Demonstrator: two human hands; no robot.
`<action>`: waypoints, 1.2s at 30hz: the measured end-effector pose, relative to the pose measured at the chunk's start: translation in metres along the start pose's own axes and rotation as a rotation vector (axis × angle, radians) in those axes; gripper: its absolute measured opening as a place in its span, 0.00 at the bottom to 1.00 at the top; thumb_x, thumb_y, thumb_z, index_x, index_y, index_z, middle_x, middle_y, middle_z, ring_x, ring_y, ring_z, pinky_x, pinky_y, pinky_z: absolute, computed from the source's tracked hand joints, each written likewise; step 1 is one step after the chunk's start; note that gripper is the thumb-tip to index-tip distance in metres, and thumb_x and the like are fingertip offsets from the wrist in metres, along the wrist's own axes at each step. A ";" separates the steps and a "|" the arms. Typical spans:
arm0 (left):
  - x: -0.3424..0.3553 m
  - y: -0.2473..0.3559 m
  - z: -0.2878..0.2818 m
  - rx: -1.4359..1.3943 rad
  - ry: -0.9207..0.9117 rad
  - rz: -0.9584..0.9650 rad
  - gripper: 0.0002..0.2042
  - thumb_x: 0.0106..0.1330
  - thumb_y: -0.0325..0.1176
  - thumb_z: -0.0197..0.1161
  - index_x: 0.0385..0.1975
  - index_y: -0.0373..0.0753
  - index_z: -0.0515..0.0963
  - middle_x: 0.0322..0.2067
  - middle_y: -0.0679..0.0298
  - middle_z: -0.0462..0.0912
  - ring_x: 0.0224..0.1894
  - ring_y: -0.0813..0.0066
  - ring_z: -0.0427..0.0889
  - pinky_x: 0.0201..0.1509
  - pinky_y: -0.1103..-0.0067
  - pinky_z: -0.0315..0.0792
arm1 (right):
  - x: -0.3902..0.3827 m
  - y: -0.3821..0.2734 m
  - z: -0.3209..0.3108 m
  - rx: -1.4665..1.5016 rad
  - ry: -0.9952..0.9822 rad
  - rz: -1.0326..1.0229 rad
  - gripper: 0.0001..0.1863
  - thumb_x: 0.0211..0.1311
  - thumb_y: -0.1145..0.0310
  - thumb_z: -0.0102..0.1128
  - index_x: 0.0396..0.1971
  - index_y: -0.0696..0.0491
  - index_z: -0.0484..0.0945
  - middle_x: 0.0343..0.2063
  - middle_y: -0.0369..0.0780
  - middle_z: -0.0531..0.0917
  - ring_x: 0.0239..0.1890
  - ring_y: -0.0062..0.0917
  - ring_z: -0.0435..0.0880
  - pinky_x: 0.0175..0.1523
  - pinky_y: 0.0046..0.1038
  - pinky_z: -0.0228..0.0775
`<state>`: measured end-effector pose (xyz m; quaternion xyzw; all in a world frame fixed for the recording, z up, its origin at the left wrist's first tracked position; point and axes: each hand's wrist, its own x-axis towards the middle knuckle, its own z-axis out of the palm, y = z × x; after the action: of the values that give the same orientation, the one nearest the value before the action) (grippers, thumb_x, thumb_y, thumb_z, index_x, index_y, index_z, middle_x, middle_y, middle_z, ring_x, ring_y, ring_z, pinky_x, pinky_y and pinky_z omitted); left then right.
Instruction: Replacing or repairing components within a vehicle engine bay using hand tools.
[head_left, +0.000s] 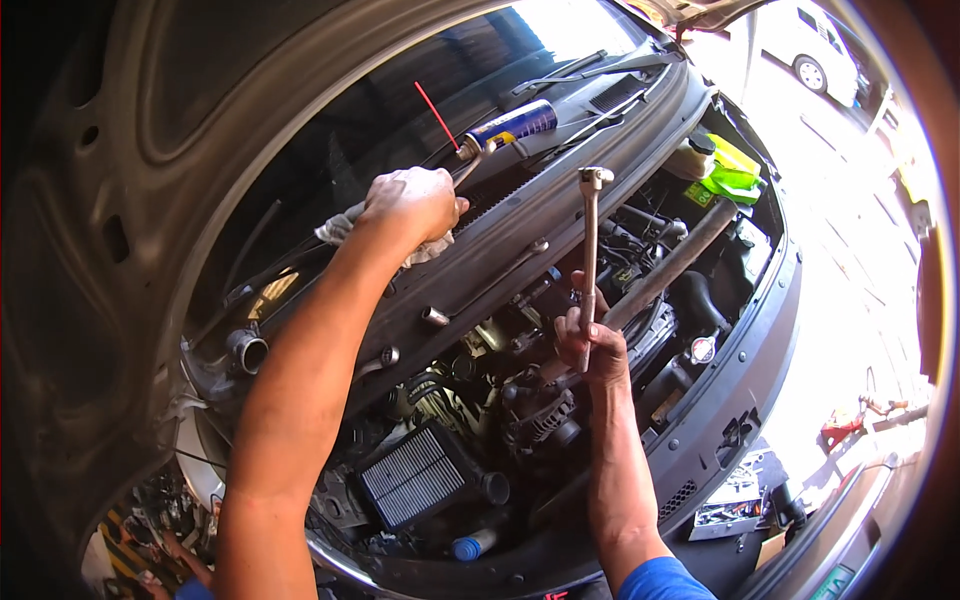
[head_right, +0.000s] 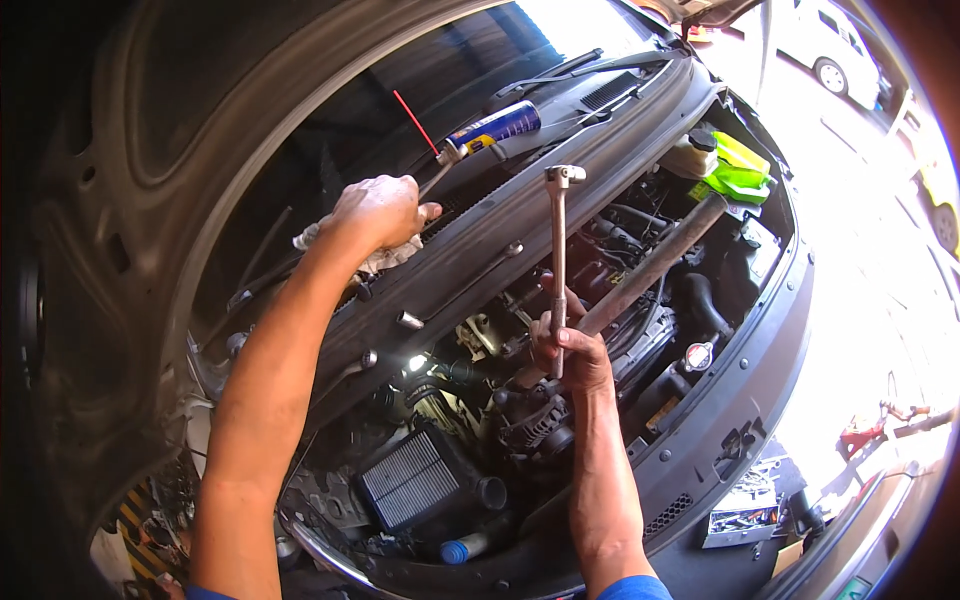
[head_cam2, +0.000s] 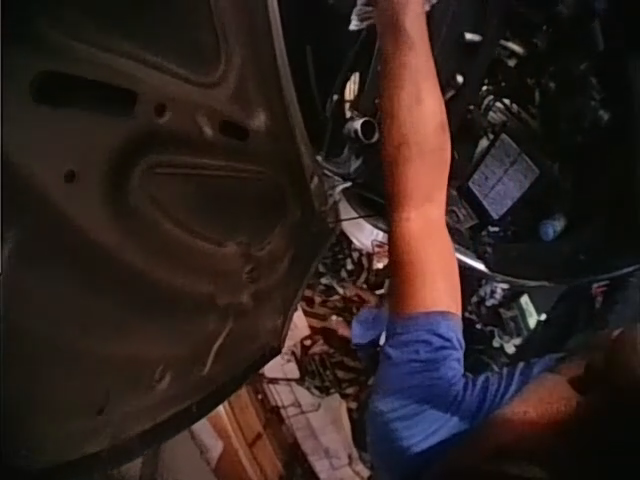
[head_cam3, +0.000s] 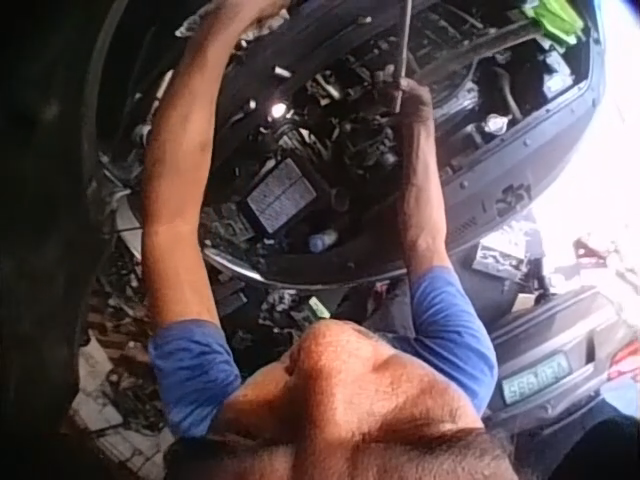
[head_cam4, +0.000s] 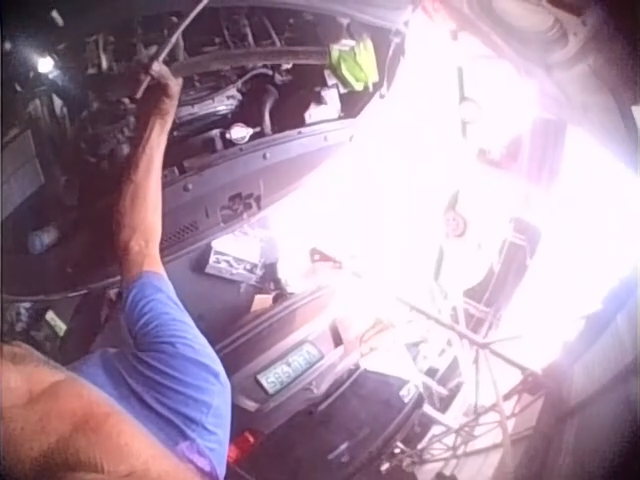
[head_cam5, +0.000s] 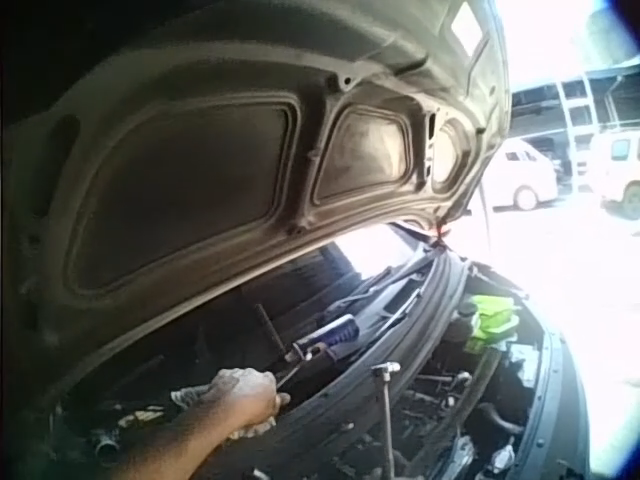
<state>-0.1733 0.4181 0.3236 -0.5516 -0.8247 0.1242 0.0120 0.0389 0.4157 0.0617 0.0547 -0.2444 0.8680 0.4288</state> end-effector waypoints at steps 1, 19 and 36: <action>0.004 -0.002 0.004 0.058 -0.039 0.039 0.27 0.74 0.56 0.55 0.51 0.35 0.82 0.47 0.47 0.86 0.53 0.48 0.84 0.57 0.60 0.77 | 0.001 0.002 0.000 -0.001 0.000 0.010 0.47 0.53 0.64 0.73 0.73 0.55 0.60 0.19 0.36 0.71 0.22 0.22 0.70 0.22 0.24 0.60; -0.101 -0.028 0.008 -0.418 0.299 0.110 0.19 0.67 0.51 0.67 0.32 0.39 0.84 0.31 0.60 0.88 0.35 0.64 0.86 0.38 0.66 0.78 | 0.006 0.008 -0.011 -0.079 -0.066 -0.021 0.50 0.60 0.63 0.69 0.78 0.46 0.49 0.20 0.32 0.69 0.24 0.18 0.64 0.22 0.21 0.59; -0.340 -0.117 0.399 -0.400 0.222 -0.225 0.17 0.65 0.28 0.61 0.55 0.43 0.78 0.52 0.63 0.78 0.43 0.58 0.81 0.50 0.63 0.73 | 0.005 0.017 -0.025 -0.126 -0.098 -0.090 0.47 0.66 0.63 0.66 0.79 0.42 0.46 0.22 0.30 0.69 0.24 0.17 0.64 0.22 0.20 0.60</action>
<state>-0.2095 -0.0107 0.0025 -0.4580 -0.8827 -0.1049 0.0069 0.0256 0.4226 0.0352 0.0809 -0.3166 0.8269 0.4577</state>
